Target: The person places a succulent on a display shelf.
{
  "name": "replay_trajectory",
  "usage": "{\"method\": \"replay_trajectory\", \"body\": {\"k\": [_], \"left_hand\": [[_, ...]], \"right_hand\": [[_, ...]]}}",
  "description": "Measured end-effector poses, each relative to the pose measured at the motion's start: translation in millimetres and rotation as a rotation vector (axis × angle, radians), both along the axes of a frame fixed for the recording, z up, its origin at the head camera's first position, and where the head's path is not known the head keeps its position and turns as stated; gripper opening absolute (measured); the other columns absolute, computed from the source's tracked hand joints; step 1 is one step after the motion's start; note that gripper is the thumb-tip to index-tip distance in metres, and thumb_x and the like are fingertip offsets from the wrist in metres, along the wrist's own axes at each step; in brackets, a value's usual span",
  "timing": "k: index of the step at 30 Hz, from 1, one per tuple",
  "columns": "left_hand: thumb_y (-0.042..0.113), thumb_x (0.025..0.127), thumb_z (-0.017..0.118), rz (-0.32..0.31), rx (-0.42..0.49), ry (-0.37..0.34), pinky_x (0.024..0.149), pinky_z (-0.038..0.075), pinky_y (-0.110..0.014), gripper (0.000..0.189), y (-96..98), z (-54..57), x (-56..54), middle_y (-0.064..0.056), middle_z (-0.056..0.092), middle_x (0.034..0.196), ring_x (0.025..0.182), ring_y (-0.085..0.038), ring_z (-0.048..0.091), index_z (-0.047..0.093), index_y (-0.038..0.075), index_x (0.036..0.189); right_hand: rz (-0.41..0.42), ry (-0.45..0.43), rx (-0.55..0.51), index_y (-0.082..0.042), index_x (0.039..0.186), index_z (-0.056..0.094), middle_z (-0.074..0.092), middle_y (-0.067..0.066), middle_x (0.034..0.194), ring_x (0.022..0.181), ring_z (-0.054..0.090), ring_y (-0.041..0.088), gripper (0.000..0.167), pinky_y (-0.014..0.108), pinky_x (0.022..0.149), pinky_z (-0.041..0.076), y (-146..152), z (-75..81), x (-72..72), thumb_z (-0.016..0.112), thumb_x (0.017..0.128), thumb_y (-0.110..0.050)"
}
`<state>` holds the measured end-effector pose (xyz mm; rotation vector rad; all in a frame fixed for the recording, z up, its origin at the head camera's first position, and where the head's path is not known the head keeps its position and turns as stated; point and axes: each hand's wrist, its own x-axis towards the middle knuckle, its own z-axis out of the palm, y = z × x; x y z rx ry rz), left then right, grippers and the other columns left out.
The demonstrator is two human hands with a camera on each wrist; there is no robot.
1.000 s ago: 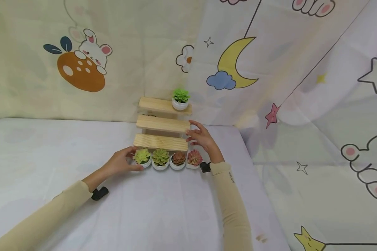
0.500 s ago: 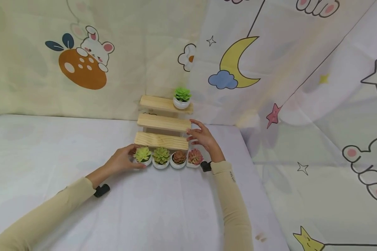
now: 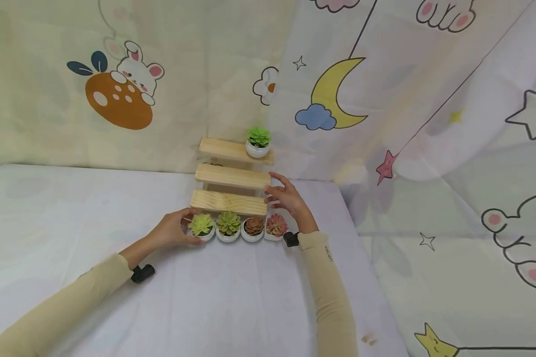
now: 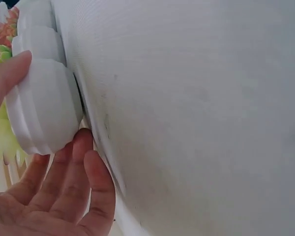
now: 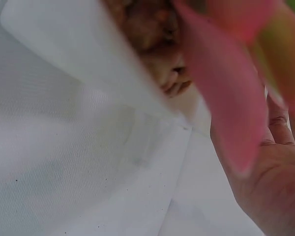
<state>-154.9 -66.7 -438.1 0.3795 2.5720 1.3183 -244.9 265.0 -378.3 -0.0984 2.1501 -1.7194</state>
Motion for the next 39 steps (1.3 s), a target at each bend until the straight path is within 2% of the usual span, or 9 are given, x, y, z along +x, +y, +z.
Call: {"method": "replay_trajectory", "body": {"k": [4,9,13,17,24,31,39], "left_hand": [[0.032,0.068,0.090,-0.002,0.013,-0.034,0.088,0.052,-0.045,0.080,-6.2,4.0,5.5,-0.017,0.060,0.122,0.108,-0.033,0.061,0.053,0.005,0.134],[0.032,0.069,0.089,-0.001,0.035,-0.013,0.087,0.053,-0.044,0.076,-15.0,13.2,6.6,-0.017,0.059,0.123,0.106,-0.032,0.062,0.054,0.008,0.132],[0.031,0.069,0.089,0.012,0.047,0.034,0.086,0.054,-0.042,0.076,-20.0,23.4,-0.9,-0.017,0.060,0.123,0.105,-0.032,0.062,0.054,0.005,0.132],[0.029,0.069,0.089,0.051,0.055,0.070,0.083,0.054,-0.041,0.076,-25.4,36.8,-7.3,-0.018,0.059,0.123,0.105,-0.032,0.062,0.054,0.005,0.132],[0.026,0.072,0.087,0.104,0.079,0.086,0.083,0.053,-0.038,0.077,-26.9,58.4,-16.7,-0.018,0.057,0.126,0.107,-0.033,0.061,0.051,0.001,0.134],[0.024,0.074,0.086,0.186,0.125,0.078,0.084,0.050,-0.036,0.077,-23.7,67.8,-28.9,-0.016,0.055,0.128,0.109,-0.033,0.059,0.048,0.001,0.137],[0.028,0.075,0.085,0.181,0.130,0.084,0.090,0.050,-0.039,0.082,-12.1,78.8,-52.3,-0.017,0.053,0.130,0.111,-0.032,0.057,0.044,-0.001,0.140]], "right_hand": [[0.001,0.005,-0.003,-0.025,0.153,0.030,0.060,0.014,0.116,0.106,0.061,0.045,0.060,0.060,0.091,0.047,-1.9,-4.9,-0.3,0.057,0.100,-0.025],[-0.001,-0.019,-0.005,-0.027,0.154,0.027,0.057,0.020,0.125,0.114,0.054,0.050,0.062,0.062,0.095,0.043,0.0,-5.6,-3.3,0.057,0.100,-0.026],[-0.007,-0.001,0.018,-0.028,0.153,0.028,0.056,0.023,0.128,0.104,0.062,0.040,0.061,0.059,0.092,0.046,3.9,-2.9,-4.3,0.057,0.100,-0.029],[-0.006,0.005,0.014,-0.029,0.152,0.029,0.054,0.025,0.131,0.094,0.065,0.028,0.060,0.059,0.092,0.046,2.9,-2.9,-4.2,0.058,0.100,-0.029],[-0.013,0.003,0.003,-0.027,0.153,0.029,0.055,0.026,0.126,0.091,0.065,0.026,0.059,0.062,0.092,0.045,-0.1,-7.2,-3.3,0.056,0.100,-0.028],[0.008,0.018,0.008,-0.027,0.153,0.029,0.058,0.024,0.121,0.091,0.066,0.025,0.061,0.048,0.083,0.052,-2.8,-7.9,-5.1,0.058,0.099,-0.030],[-0.015,0.017,0.035,-0.029,0.152,0.030,0.062,0.016,0.110,0.087,0.066,0.020,0.058,0.053,0.086,0.051,-2.8,-7.6,-4.0,0.056,0.100,-0.030]]}}
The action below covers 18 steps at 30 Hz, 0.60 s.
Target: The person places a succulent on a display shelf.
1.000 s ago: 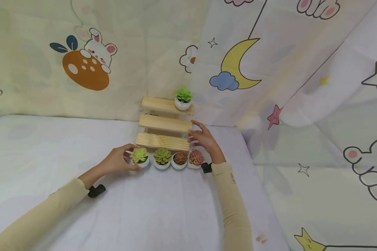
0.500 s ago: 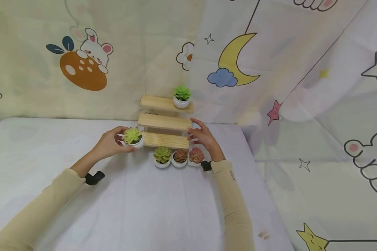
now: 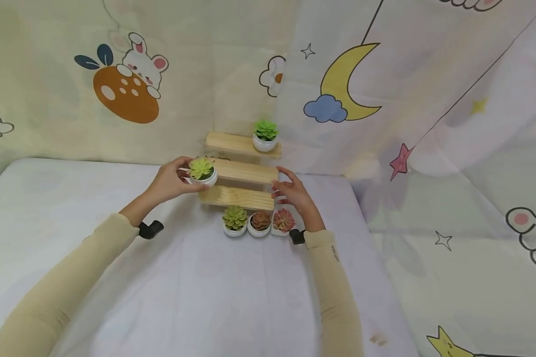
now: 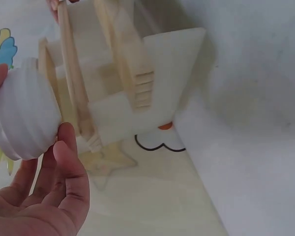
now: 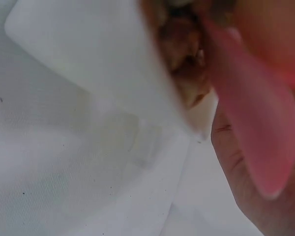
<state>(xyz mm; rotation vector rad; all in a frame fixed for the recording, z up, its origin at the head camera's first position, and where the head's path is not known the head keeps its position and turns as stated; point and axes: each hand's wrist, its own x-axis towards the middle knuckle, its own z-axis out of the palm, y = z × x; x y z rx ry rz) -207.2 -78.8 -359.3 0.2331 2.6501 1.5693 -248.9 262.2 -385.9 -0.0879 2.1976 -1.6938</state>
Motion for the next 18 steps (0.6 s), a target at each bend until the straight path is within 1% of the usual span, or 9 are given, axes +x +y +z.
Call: {"method": "replay_trajectory", "body": {"k": [3,7,11,14,16,18], "left_hand": [[0.024,0.075,0.086,0.000,0.013,0.019,0.091,0.050,-0.041,0.082,6.2,6.3,-10.3,-0.017,0.053,0.130,0.110,-0.032,0.056,0.043,-0.001,0.140],[0.024,0.075,0.085,0.009,0.031,0.044,0.092,0.049,-0.042,0.079,19.3,20.5,-25.8,-0.016,0.053,0.129,0.110,-0.031,0.054,0.045,0.001,0.138],[0.025,0.074,0.085,0.020,0.050,0.058,0.093,0.048,-0.042,0.074,34.3,31.6,-42.1,-0.015,0.054,0.127,0.110,-0.030,0.053,0.048,0.002,0.133],[0.025,0.074,0.085,0.022,0.051,0.081,0.094,0.048,-0.041,0.072,42.7,35.7,-53.8,-0.016,0.055,0.126,0.110,-0.029,0.054,0.049,0.001,0.131],[0.025,0.074,0.085,0.024,0.050,0.097,0.094,0.048,-0.040,0.071,46.5,37.0,-60.2,-0.016,0.055,0.126,0.110,-0.029,0.054,0.049,0.000,0.130],[0.025,0.075,0.084,0.029,0.047,0.109,0.094,0.049,-0.040,0.071,48.6,36.9,-65.2,-0.017,0.055,0.126,0.110,-0.030,0.055,0.049,-0.001,0.131]], "right_hand": [[0.009,-0.003,-0.008,-0.028,0.153,0.029,0.063,0.011,0.105,0.087,0.066,0.020,0.059,0.054,0.087,0.050,1.9,0.0,0.9,0.056,0.100,-0.031],[-0.002,-0.001,-0.013,-0.028,0.153,0.030,0.062,0.009,0.101,0.087,0.066,0.021,0.059,0.054,0.087,0.050,4.2,0.8,1.7,0.056,0.100,-0.031],[-0.010,0.007,-0.006,-0.028,0.152,0.031,0.062,0.017,0.103,0.086,0.066,0.022,0.058,0.050,0.083,0.052,6.3,0.2,2.5,0.056,0.100,-0.030],[-0.006,0.016,-0.006,-0.027,0.152,0.031,0.061,0.023,0.107,0.086,0.066,0.022,0.059,0.047,0.080,0.054,6.0,-1.0,2.1,0.057,0.100,-0.031],[-0.004,0.020,-0.013,-0.028,0.152,0.032,0.061,0.024,0.108,0.085,0.066,0.022,0.059,0.045,0.078,0.054,4.6,-2.4,0.8,0.058,0.099,-0.031],[0.001,0.022,-0.011,-0.028,0.152,0.033,0.061,0.022,0.107,0.084,0.067,0.021,0.059,0.043,0.076,0.055,2.6,-3.8,-0.7,0.058,0.099,-0.032]]}}
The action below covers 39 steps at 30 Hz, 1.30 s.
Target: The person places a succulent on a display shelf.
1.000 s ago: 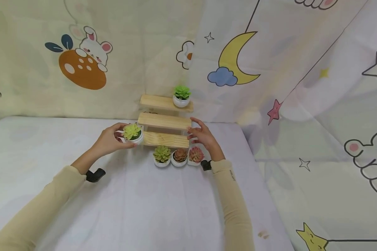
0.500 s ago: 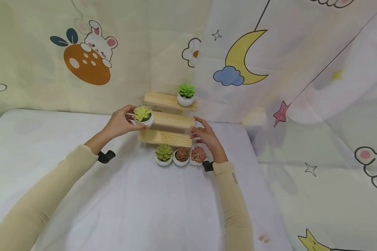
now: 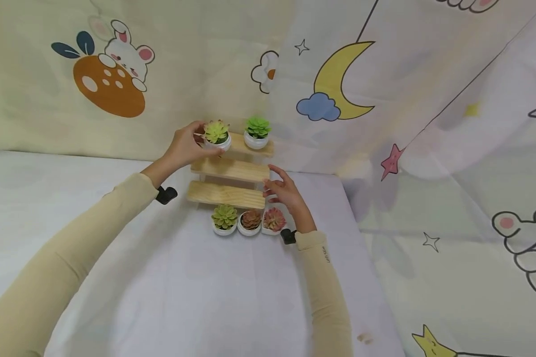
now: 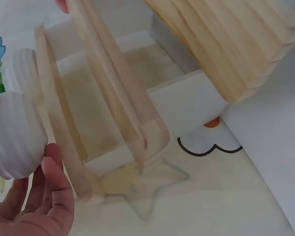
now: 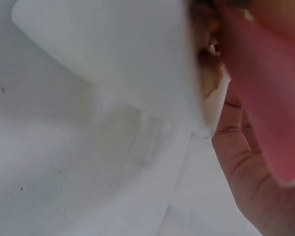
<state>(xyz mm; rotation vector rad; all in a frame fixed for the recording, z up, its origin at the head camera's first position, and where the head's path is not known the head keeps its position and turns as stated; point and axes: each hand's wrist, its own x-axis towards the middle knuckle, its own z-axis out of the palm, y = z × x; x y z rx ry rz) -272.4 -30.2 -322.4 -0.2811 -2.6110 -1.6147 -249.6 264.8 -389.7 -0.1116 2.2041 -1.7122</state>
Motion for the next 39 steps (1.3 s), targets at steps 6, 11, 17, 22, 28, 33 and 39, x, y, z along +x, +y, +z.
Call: {"method": "replay_trajectory", "body": {"k": [6,11,17,22,28,33,39], "left_hand": [[0.028,0.075,0.084,0.014,-0.019,0.006,0.089,0.051,-0.041,0.069,4.8,1.4,-11.5,-0.017,0.057,0.123,0.109,-0.029,0.057,0.050,0.000,0.129],[0.028,0.076,0.084,0.035,-0.043,0.031,0.078,0.046,-0.034,0.062,11.5,2.1,-18.8,-0.015,0.057,0.107,0.095,-0.026,0.053,0.052,-0.001,0.122],[0.023,0.078,0.083,0.048,-0.038,0.034,0.082,0.046,-0.035,0.062,14.4,3.4,-23.4,-0.018,0.058,0.111,0.098,-0.027,0.053,0.052,-0.004,0.124],[0.022,0.080,0.082,0.025,-0.026,-0.002,0.092,0.047,-0.041,0.066,17.5,2.9,-28.0,-0.021,0.057,0.123,0.109,-0.030,0.054,0.049,-0.004,0.131],[0.024,0.079,0.083,0.006,-0.020,0.031,0.094,0.045,-0.041,0.074,18.4,0.8,-26.6,-0.019,0.054,0.127,0.112,-0.030,0.053,0.044,-0.001,0.136],[0.021,0.075,0.086,-0.031,-0.007,0.030,0.102,0.042,-0.042,0.088,14.0,-4.4,-11.7,-0.019,0.045,0.134,0.120,-0.032,0.048,0.035,0.002,0.144],[0.026,0.075,0.086,-0.114,-0.129,0.084,0.108,0.033,-0.050,0.095,1.7,-19.0,17.2,-0.022,0.033,0.142,0.131,-0.036,0.035,0.029,0.004,0.148]], "right_hand": [[0.007,0.002,0.002,-0.029,0.151,0.034,0.061,0.020,0.102,0.084,0.067,0.023,0.057,0.048,0.078,0.054,-1.4,-1.0,-1.8,0.058,0.100,-0.029],[0.002,0.009,-0.005,-0.027,0.151,0.033,0.060,0.023,0.103,0.084,0.067,0.024,0.057,0.043,0.074,0.055,0.4,-0.7,-2.8,0.057,0.100,-0.029],[0.004,0.017,-0.013,-0.024,0.153,0.032,0.060,0.022,0.099,0.083,0.067,0.026,0.058,0.037,0.069,0.055,-0.5,-1.0,-4.2,0.057,0.100,-0.027],[0.000,-0.001,-0.016,-0.024,0.153,0.031,0.061,0.022,0.099,0.078,0.067,0.019,0.059,0.038,0.069,0.055,-0.5,-0.7,-3.4,0.057,0.100,-0.027],[-0.003,0.009,-0.021,-0.027,0.151,0.034,0.061,0.017,0.096,0.080,0.066,0.022,0.056,0.040,0.071,0.055,-0.1,-0.5,-5.2,0.057,0.100,-0.028],[0.000,-0.007,-0.014,-0.030,0.151,0.033,0.060,0.019,0.100,0.081,0.066,0.021,0.057,0.041,0.073,0.056,-1.7,-1.1,-4.6,0.057,0.099,-0.030],[-0.009,-0.009,-0.016,-0.028,0.152,0.032,0.061,0.010,0.092,0.081,0.067,0.023,0.057,0.040,0.071,0.056,-0.7,-1.9,-2.3,0.057,0.100,-0.029]]}}
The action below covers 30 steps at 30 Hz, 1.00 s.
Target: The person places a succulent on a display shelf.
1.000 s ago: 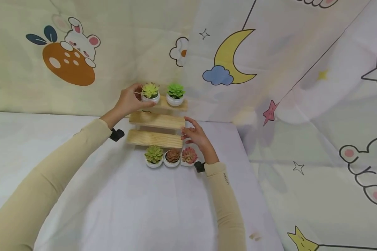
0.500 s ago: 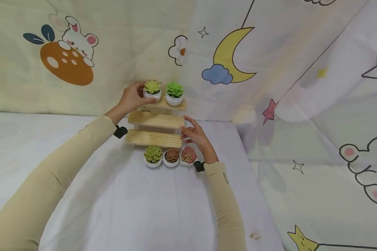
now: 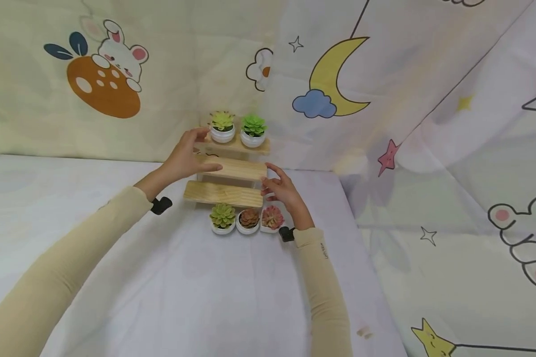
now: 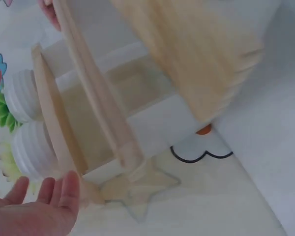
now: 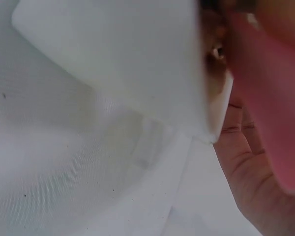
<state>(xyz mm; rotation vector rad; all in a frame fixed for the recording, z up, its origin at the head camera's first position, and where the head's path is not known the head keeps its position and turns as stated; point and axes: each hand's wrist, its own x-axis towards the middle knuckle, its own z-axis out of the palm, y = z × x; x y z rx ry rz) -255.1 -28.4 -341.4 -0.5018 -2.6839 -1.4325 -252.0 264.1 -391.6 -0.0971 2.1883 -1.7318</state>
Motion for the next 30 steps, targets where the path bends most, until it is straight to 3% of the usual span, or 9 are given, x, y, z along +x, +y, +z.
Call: {"method": "replay_trajectory", "body": {"k": [6,10,13,17,21,26,30], "left_hand": [[0.023,0.073,0.088,-0.030,-0.017,0.018,0.106,0.030,-0.060,0.089,-14.5,-31.2,42.1,-0.023,0.025,0.146,0.135,-0.041,0.025,0.035,0.006,0.143],[0.021,0.074,0.087,-0.050,-0.004,0.016,0.107,0.030,-0.058,0.084,-19.3,-49.7,65.3,-0.022,0.031,0.143,0.134,-0.040,0.029,0.038,0.005,0.141],[0.021,0.075,0.086,-0.059,0.031,-0.005,0.105,0.034,-0.055,0.081,-20.9,-57.7,78.3,-0.020,0.035,0.140,0.129,-0.037,0.036,0.040,0.004,0.140],[0.020,0.074,0.087,-0.050,0.063,-0.060,0.101,0.040,-0.052,0.075,-19.3,-63.1,92.4,-0.019,0.043,0.134,0.121,-0.036,0.044,0.045,0.001,0.134],[0.026,0.075,0.086,-0.051,0.006,-0.144,0.101,0.041,-0.050,0.068,-11.2,-69.3,103.2,-0.020,0.052,0.127,0.119,-0.037,0.049,0.051,-0.002,0.127],[0.034,0.076,0.084,-0.086,-0.060,-0.227,0.100,0.044,-0.048,0.074,0.6,-82.0,109.5,-0.019,0.057,0.128,0.119,-0.035,0.052,0.050,-0.002,0.132],[0.038,0.074,0.085,-0.074,-0.074,-0.283,0.103,0.041,-0.051,0.083,6.8,-89.0,110.6,-0.018,0.058,0.129,0.121,-0.034,0.052,0.048,-0.001,0.137]], "right_hand": [[0.016,-0.016,0.008,-0.029,0.152,0.030,0.061,0.010,0.094,0.084,0.066,0.024,0.059,0.046,0.078,0.055,1.1,-1.8,0.5,0.057,0.100,-0.031],[0.008,-0.009,0.017,-0.029,0.152,0.031,0.060,0.010,0.094,0.083,0.066,0.022,0.058,0.045,0.077,0.056,2.3,-0.5,0.5,0.056,0.100,-0.031],[0.008,-0.006,0.017,-0.029,0.152,0.031,0.060,0.008,0.092,0.083,0.066,0.023,0.058,0.043,0.076,0.055,1.9,0.4,-0.3,0.056,0.100,-0.030],[0.017,-0.005,0.011,-0.029,0.152,0.030,0.060,0.008,0.091,0.083,0.066,0.022,0.059,0.046,0.079,0.054,0.7,1.0,-1.4,0.056,0.100,-0.031],[0.005,-0.006,0.004,-0.030,0.152,0.030,0.060,0.008,0.091,0.081,0.065,0.019,0.058,0.052,0.084,0.052,1.1,2.2,-1.7,0.056,0.100,-0.031],[-0.008,-0.011,-0.001,-0.030,0.152,0.030,0.060,0.007,0.089,0.080,0.065,0.019,0.057,0.049,0.081,0.052,1.6,2.4,-1.6,0.055,0.100,-0.031],[0.004,-0.020,-0.007,-0.030,0.153,0.029,0.061,0.005,0.088,0.080,0.065,0.019,0.058,0.050,0.083,0.052,0.2,0.8,-0.8,0.055,0.100,-0.031]]}}
